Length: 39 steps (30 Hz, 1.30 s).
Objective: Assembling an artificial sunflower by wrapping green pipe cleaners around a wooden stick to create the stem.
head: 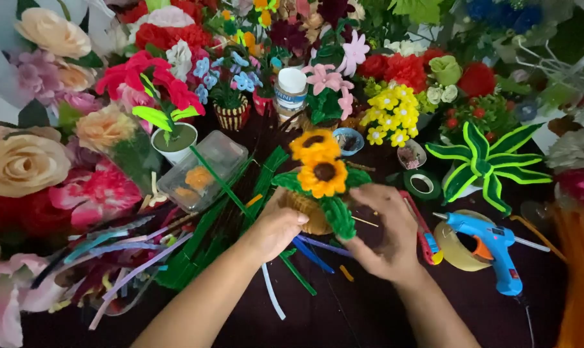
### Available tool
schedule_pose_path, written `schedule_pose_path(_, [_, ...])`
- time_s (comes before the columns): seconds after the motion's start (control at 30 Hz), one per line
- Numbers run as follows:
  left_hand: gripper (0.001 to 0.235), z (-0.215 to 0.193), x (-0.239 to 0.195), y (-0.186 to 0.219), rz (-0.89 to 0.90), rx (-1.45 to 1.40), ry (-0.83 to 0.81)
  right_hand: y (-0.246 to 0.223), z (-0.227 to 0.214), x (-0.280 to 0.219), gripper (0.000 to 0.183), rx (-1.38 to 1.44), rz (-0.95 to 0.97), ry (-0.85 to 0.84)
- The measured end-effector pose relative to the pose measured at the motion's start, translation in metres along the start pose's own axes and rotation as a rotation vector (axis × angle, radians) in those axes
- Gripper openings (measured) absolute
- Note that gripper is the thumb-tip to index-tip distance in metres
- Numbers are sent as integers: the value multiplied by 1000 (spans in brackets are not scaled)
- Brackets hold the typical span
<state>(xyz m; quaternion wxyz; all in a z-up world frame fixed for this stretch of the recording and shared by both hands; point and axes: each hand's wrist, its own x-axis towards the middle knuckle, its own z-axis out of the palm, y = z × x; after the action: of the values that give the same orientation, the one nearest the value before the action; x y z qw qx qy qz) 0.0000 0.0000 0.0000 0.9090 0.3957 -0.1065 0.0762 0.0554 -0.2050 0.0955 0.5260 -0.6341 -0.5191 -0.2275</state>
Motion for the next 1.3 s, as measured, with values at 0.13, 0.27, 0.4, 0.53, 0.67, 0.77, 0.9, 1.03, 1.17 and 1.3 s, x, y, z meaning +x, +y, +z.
schedule_pose_path(0.13, [74, -21, 0, -15, 23, 14, -5, -10, 3, 0, 48, -67, -124, 41])
schedule_pose_path(0.27, [77, 27, -7, 15, 47, 20, -57, -3, 9, -1, 18, -157, -301, 119])
schedule_pose_path(0.4, [78, -1, -5, -11, 58, 45, -74, -9, 16, 7, 19, -241, -435, 196])
schedule_pose_path(0.53, [94, 56, -12, 29, 141, 61, -102, -25, 11, 18, 18, -308, -523, 199])
schedule_pose_path(0.67, [92, 56, -11, 34, -30, 131, -50, -28, 6, 10, 14, -394, -460, 37])
schedule_pose_path(0.77, [89, 62, -13, 36, -39, 146, -25, -27, 7, 11, 13, -364, -457, 57])
schedule_pose_path(0.9, [87, 72, -13, 38, 96, 158, -96, -23, 8, 8, 19, -360, -441, 95])
schedule_pose_path(1.03, [85, 81, -13, 41, 92, 222, -44, -17, 4, -2, 23, -381, -398, 57])
schedule_pose_path(1.17, [88, 73, -8, 33, 252, 231, -92, -12, 6, 6, 11, -270, -330, 137])
schedule_pose_path(1.3, [92, 69, -6, 29, 402, 239, -73, -21, 10, 20, 7, -182, -317, 166])
